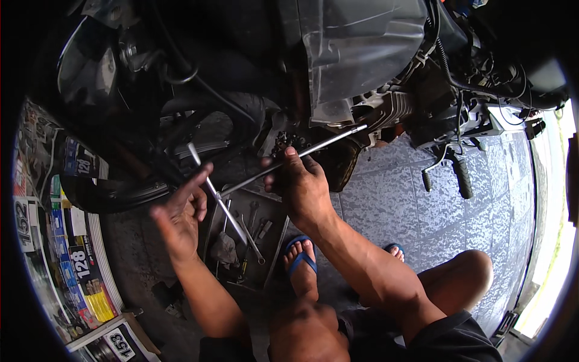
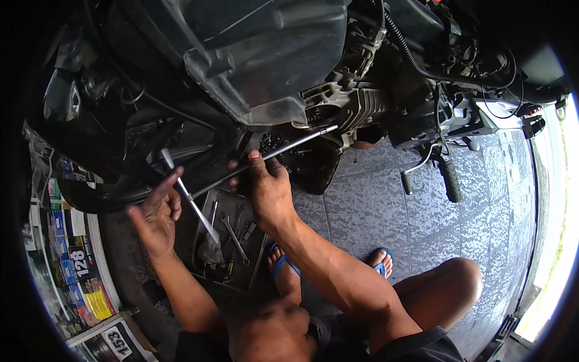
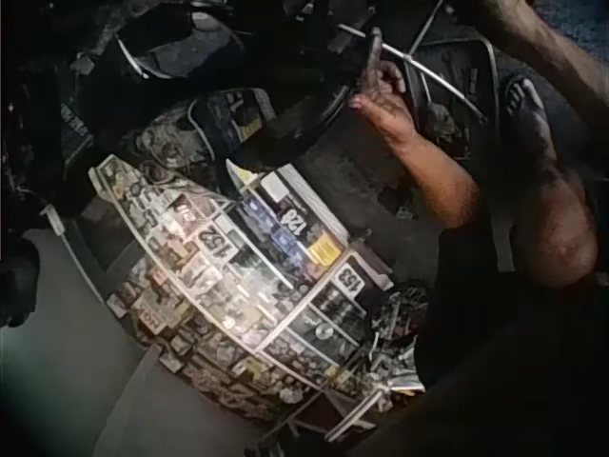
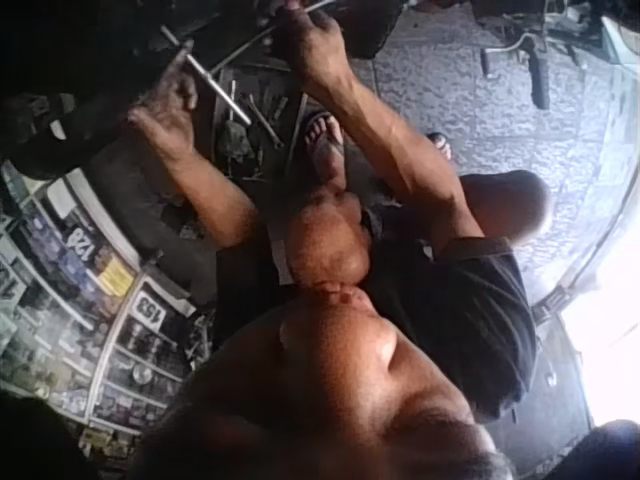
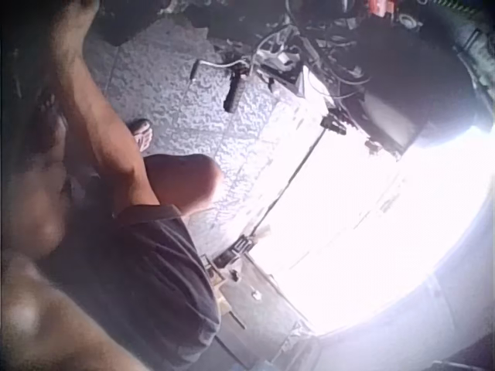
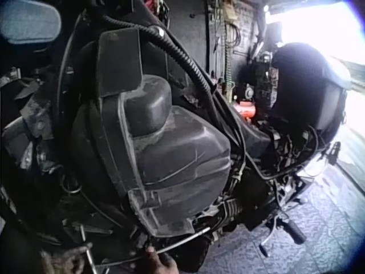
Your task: The person disassembles motorcycle engine components by removing bolts with a T-handle wrench and an impact driver, then organizes the parts in a metal tray on the floor.
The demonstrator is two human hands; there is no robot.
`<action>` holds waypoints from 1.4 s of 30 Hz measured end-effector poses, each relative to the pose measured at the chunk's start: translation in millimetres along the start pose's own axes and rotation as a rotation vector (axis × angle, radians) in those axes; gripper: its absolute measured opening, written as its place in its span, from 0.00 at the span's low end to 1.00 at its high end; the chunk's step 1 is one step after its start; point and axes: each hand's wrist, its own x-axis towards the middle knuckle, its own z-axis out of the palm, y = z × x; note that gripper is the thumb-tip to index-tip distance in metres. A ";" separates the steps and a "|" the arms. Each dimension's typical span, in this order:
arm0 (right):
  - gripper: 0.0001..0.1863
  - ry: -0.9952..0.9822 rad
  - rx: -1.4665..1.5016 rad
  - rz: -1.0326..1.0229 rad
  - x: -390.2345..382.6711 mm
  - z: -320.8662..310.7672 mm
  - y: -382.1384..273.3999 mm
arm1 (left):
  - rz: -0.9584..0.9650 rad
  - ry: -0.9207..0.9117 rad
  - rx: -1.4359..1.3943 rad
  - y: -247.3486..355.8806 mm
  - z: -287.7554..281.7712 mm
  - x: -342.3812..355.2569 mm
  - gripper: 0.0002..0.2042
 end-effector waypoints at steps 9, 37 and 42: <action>0.12 -0.043 0.125 -0.001 4.8 -5.8 0.0 | -0.287 -1.032 0.027 15.7 -35.0 -24.0 0.53; 0.08 -0.106 0.292 -0.038 0.2 -30.3 10.7 | 0.032 -0.426 0.343 121.1 34.4 -160.9 0.37; 0.15 0.019 0.032 -0.035 -1.5 -27.9 3.6 | -0.026 -0.392 0.415 128.6 36.6 -170.0 0.36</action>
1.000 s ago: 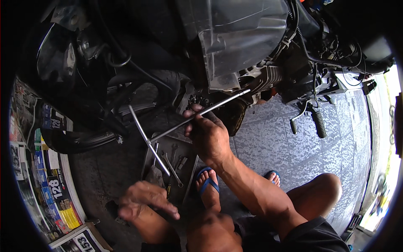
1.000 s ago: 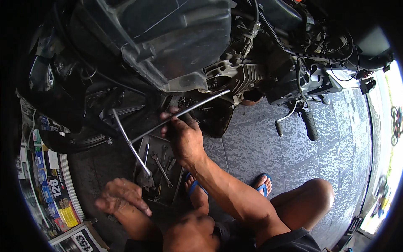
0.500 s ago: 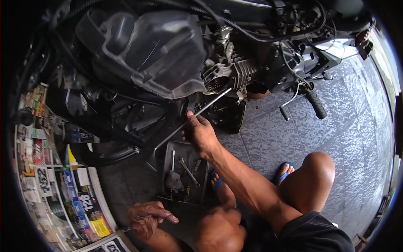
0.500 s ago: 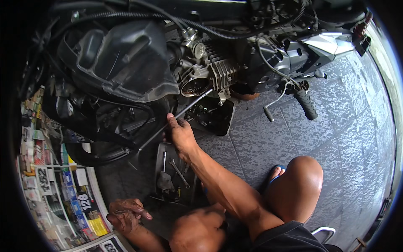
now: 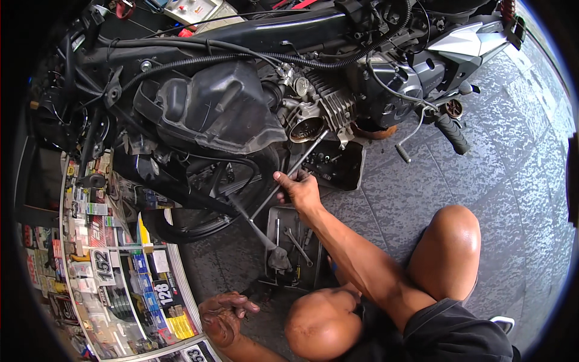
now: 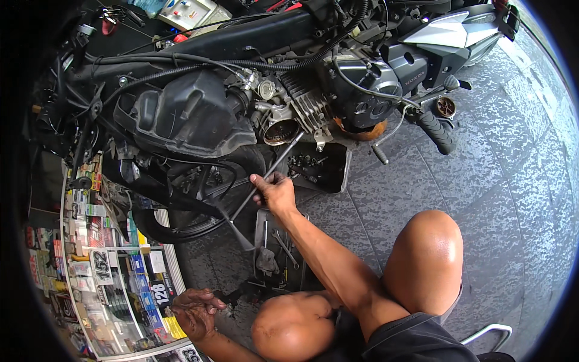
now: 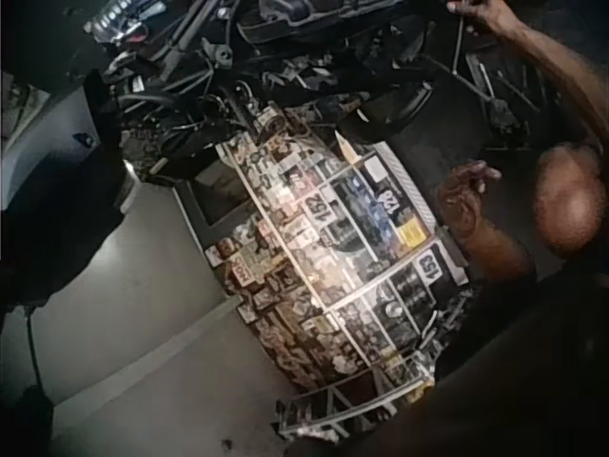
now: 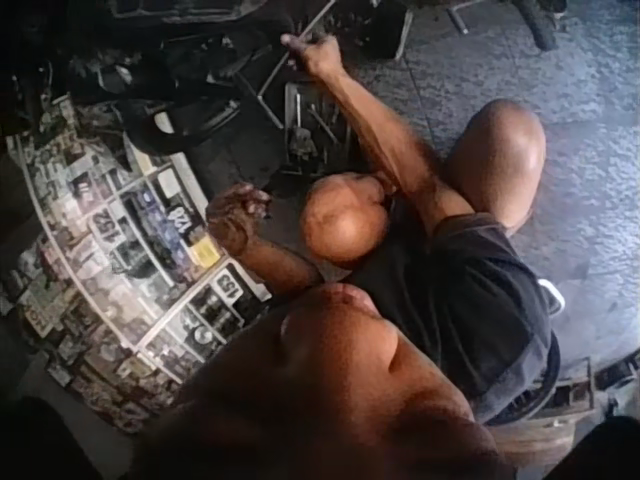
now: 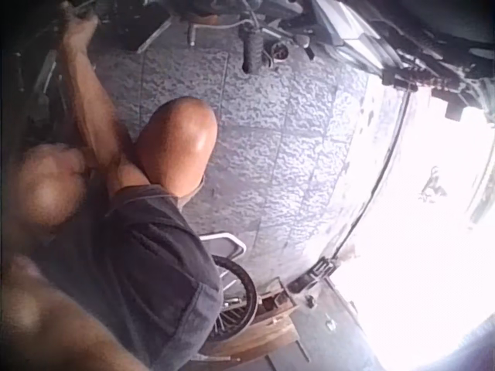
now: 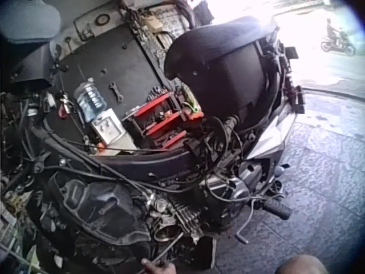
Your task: The person disassembles motorcycle engine components by removing bolts with a T-handle wrench and an impact driver, then organizes the parts in a metal tray on the floor.
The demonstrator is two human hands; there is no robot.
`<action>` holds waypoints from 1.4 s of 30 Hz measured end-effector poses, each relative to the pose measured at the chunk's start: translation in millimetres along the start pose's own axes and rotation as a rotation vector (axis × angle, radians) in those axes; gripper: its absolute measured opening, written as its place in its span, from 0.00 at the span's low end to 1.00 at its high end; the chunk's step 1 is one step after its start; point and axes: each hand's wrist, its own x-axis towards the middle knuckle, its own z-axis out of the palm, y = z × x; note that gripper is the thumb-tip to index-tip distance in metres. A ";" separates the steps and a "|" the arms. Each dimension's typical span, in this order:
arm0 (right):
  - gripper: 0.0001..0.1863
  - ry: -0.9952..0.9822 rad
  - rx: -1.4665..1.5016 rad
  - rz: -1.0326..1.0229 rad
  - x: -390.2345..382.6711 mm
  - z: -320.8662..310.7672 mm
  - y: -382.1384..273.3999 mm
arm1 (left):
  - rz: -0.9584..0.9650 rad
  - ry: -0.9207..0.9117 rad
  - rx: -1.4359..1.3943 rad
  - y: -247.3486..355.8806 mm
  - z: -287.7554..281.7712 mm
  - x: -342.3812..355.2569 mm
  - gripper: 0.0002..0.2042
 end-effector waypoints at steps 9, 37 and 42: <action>0.15 -0.150 0.212 0.030 8.7 -6.2 5.5 | -0.001 0.028 0.035 -6.8 5.6 -0.2 0.32; 0.11 -0.015 0.150 0.020 -1.1 -10.5 9.7 | -0.273 0.521 0.703 -144.9 -27.0 32.2 0.09; 0.10 -0.030 0.171 0.013 -1.4 -9.3 10.4 | -0.204 0.412 0.701 -183.6 -23.4 44.9 0.12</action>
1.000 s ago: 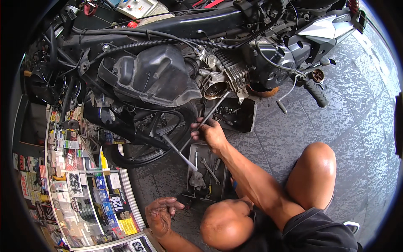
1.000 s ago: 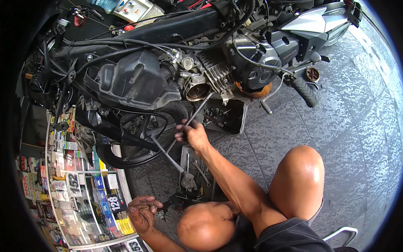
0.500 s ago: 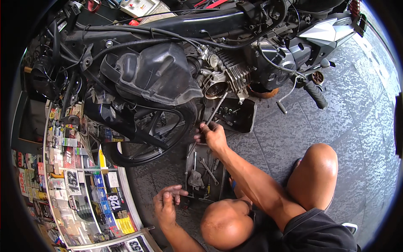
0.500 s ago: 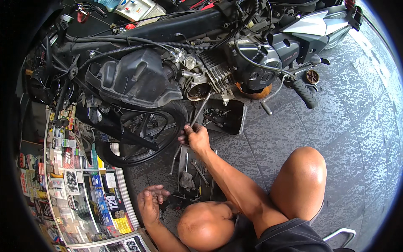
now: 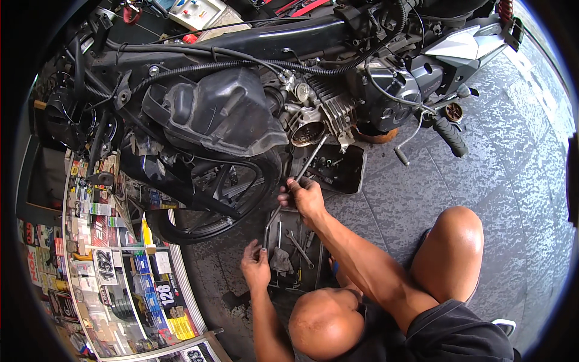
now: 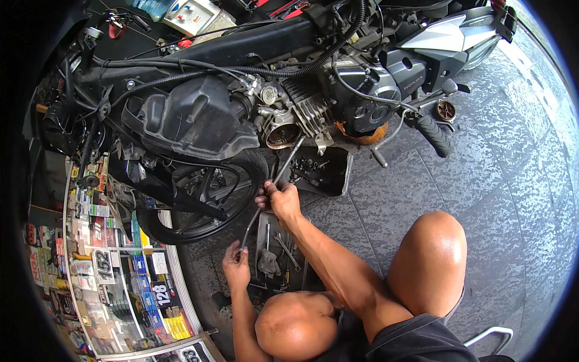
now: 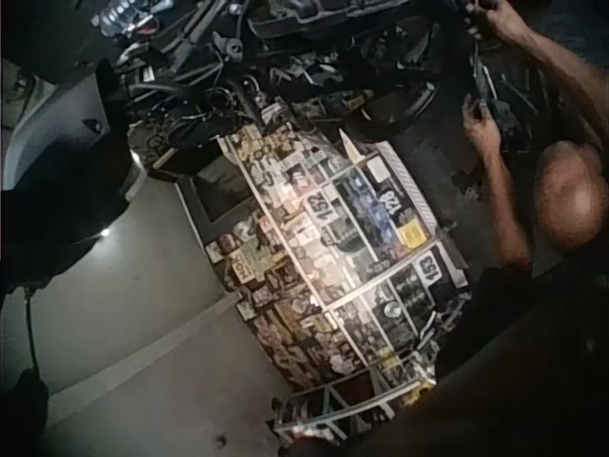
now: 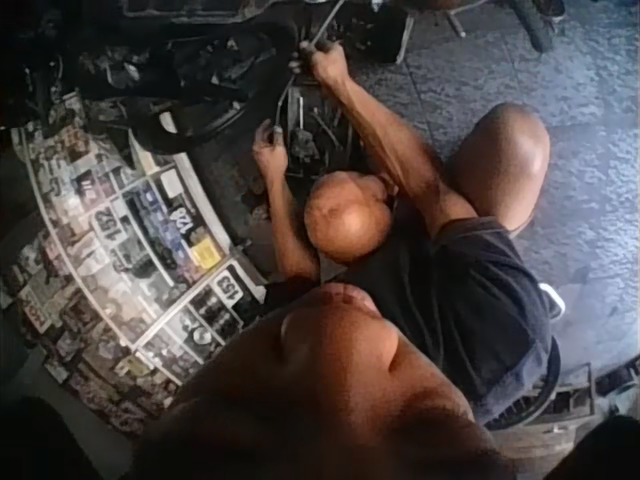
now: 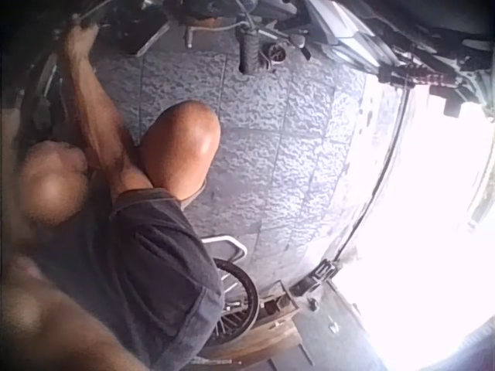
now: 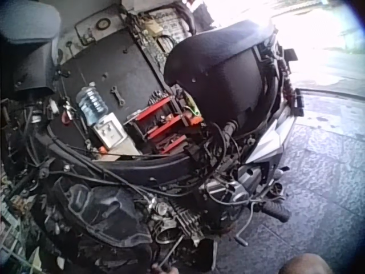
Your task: The person disassembles motorcycle engine components by removing bolts with a T-handle wrench and an impact driver, then organizes the parts in a metal tray on the floor.
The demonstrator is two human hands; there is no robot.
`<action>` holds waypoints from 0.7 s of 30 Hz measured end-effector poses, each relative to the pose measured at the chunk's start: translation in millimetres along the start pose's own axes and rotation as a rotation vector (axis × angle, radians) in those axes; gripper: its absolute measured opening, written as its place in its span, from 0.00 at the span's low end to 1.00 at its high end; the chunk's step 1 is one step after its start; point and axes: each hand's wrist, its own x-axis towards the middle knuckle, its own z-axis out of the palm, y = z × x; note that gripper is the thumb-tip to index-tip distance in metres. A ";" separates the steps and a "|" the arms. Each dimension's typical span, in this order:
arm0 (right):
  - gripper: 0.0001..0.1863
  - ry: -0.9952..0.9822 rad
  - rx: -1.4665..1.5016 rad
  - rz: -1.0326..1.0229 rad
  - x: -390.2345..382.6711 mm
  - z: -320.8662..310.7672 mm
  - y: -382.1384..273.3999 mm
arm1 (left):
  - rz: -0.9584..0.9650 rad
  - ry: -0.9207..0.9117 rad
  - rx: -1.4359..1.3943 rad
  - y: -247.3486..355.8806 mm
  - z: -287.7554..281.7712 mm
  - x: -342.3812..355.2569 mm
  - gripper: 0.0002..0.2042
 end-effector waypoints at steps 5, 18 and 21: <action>0.10 0.016 0.026 -0.014 1.4 -0.8 -0.3 | -0.522 -0.501 -0.382 1.8 47.4 5.8 0.15; 0.12 0.008 -0.245 -0.025 9.2 -3.5 -11.7 | -0.239 -0.185 -1.609 64.9 128.3 57.0 0.20; 0.12 0.049 -0.475 -0.124 12.9 -4.1 -10.4 | -0.301 0.012 -1.400 81.5 128.5 53.1 0.24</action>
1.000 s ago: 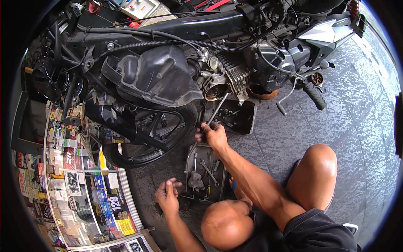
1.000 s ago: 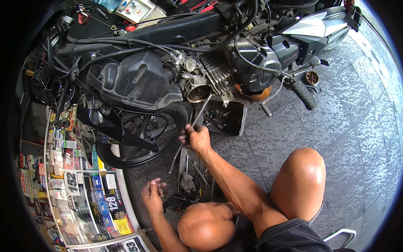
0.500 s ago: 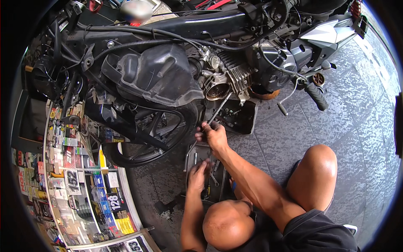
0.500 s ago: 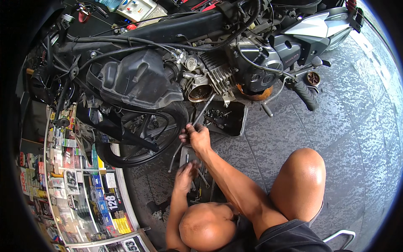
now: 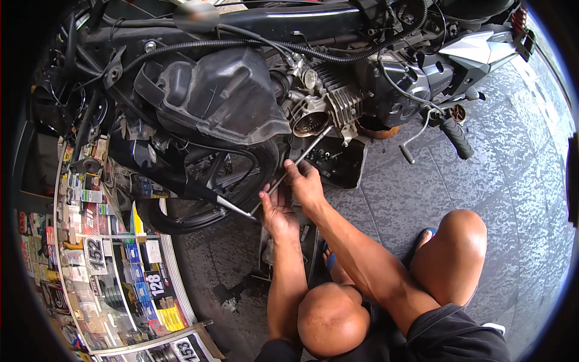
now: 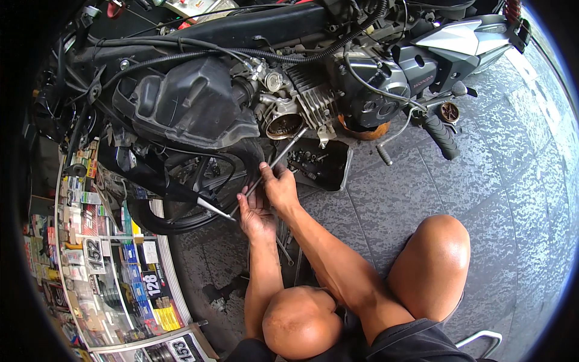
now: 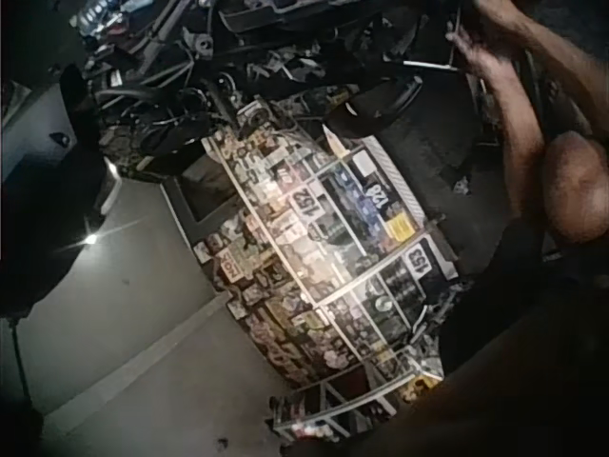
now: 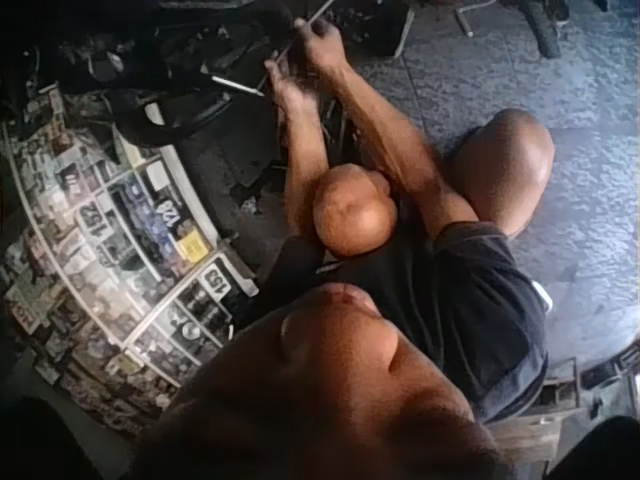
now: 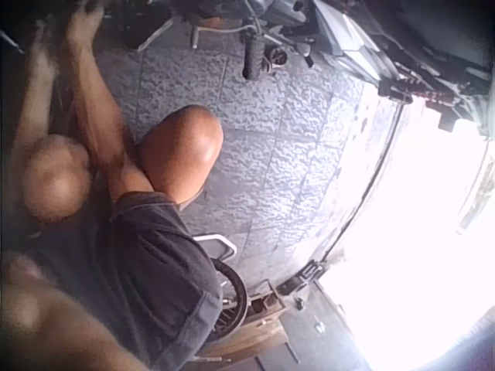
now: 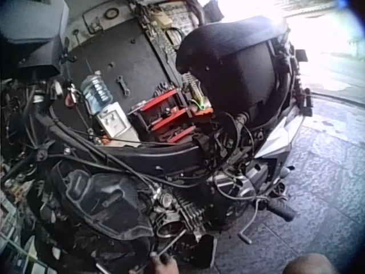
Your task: The person disassembles motorcycle engine components by removing bolts with a T-handle wrench and an impact driver, then organizes the parts in a metal tray on the floor.
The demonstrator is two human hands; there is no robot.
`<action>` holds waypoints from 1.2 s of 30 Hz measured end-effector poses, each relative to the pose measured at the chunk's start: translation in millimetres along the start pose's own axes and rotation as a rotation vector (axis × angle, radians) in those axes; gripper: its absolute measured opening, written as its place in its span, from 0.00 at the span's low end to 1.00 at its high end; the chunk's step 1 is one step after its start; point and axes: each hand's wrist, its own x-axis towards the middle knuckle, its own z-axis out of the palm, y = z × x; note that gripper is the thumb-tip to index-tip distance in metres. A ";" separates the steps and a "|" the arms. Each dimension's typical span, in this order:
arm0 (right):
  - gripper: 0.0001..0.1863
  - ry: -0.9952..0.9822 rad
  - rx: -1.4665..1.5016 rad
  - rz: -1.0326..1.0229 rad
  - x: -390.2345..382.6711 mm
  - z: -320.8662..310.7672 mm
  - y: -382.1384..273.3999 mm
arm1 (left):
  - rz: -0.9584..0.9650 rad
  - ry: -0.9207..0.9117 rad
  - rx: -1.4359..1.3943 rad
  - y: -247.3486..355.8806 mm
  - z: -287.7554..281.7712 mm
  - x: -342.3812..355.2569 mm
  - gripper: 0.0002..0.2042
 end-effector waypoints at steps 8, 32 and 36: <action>0.10 -0.077 0.562 0.006 -4.2 2.2 -9.1 | -0.029 0.144 0.078 10.3 7.2 9.0 0.26; 0.08 -0.045 0.362 -0.013 5.3 -10.6 -22.4 | -0.080 0.007 0.088 10.6 7.0 10.7 0.22; 0.08 -0.064 0.378 -0.057 6.7 -6.2 -23.6 | -0.065 0.027 0.073 16.0 11.4 12.6 0.22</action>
